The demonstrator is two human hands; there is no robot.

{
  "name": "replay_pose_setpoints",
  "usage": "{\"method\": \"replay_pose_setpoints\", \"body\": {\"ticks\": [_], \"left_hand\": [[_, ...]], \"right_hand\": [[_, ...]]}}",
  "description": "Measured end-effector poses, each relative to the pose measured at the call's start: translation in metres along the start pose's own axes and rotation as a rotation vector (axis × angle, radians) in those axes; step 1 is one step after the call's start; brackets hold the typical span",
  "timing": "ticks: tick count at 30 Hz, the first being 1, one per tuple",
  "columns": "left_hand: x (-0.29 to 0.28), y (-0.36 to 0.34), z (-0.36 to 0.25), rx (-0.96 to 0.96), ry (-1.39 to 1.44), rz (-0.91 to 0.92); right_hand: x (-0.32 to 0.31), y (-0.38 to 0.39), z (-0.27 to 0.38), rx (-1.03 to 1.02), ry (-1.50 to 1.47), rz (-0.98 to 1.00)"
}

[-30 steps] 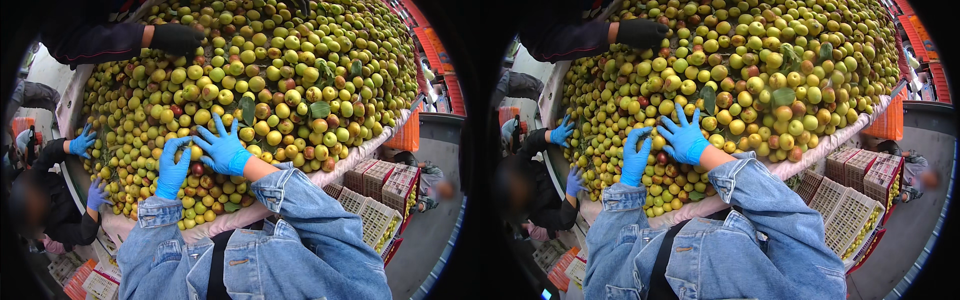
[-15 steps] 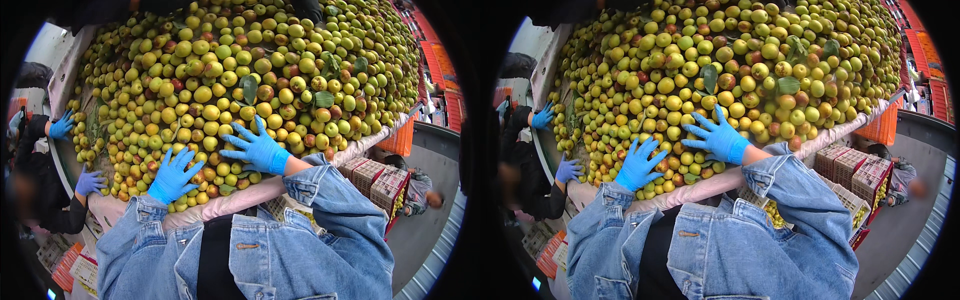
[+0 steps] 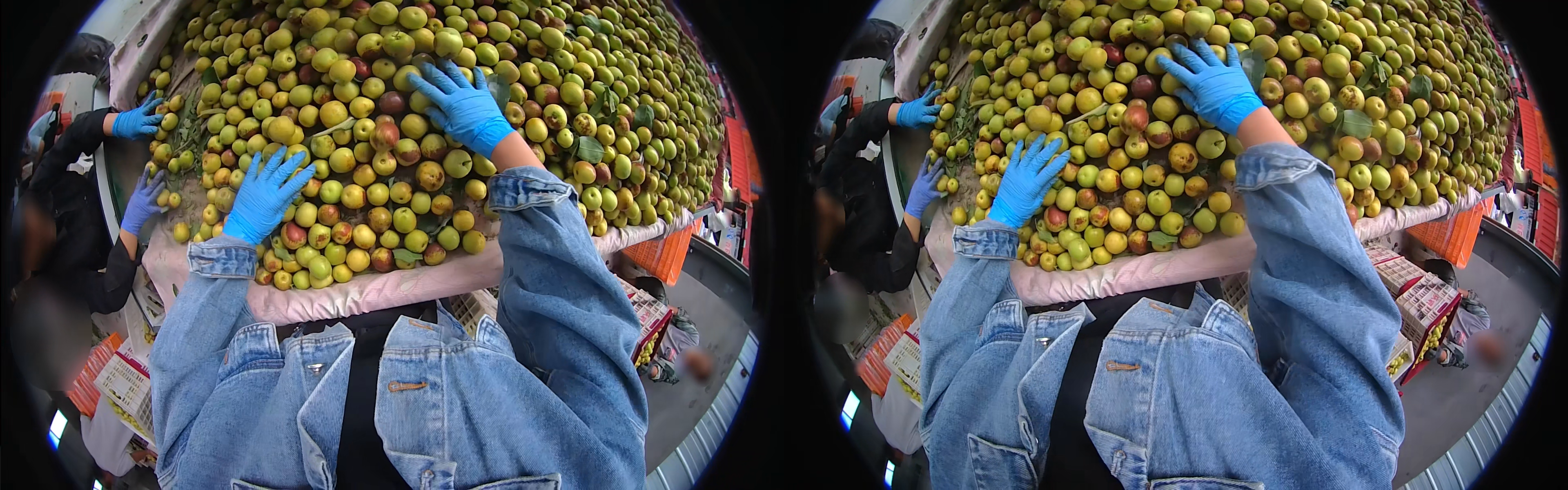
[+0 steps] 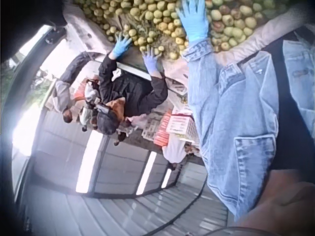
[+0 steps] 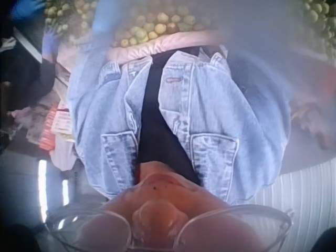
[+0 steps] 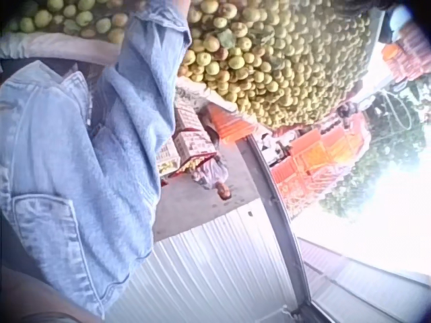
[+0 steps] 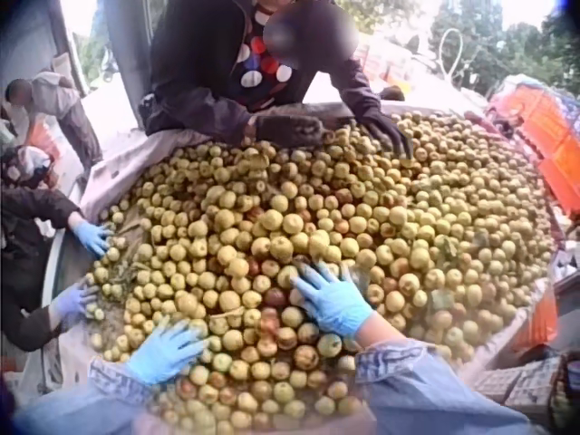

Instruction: The person sorts green apples on a large table, picking them up and placing them into nearby crates. Another person works alongside, also sorting apples. The camera is head-mounted and shows the hands and the apple pile throughout.

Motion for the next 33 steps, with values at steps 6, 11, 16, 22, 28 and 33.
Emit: {"method": "replay_pose_setpoints", "body": {"ticks": [6, 11, 16, 22, 28, 33], "left_hand": [[0.006, 0.068, 0.040, -0.230, 0.129, 0.175], [0.000, 0.101, 0.085, -0.319, -0.037, 0.295], [-0.019, 0.105, 0.047, -0.274, 0.111, 0.056], [-0.002, 0.071, -0.078, 0.267, 0.388, 0.156], [0.009, 0.097, -0.029, 0.127, 0.307, 0.122], [0.013, 0.154, 0.052, -0.194, 0.115, 0.155]], "right_hand": [[-0.048, 0.052, 0.099, -0.242, -0.277, 0.157], [-0.026, 0.061, 0.103, -0.304, -0.095, 0.232], [-0.052, 0.096, 0.101, -0.109, -0.281, 0.087], [-0.038, 0.093, 0.163, -0.208, -0.356, 0.206], [-0.029, 0.088, 0.155, -0.060, -0.401, 0.560], [-0.059, 0.109, 0.100, 0.570, -1.363, 0.246]]}}
Point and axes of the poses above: each hand's wrist, its own y-axis away from the middle knuckle, its own x-axis out of the palm, z = x × y, the point moved 2 cm from there along -y, towards the middle knuckle, and after that the axes turned 3 degrees about -x, right-handed, at the moved point
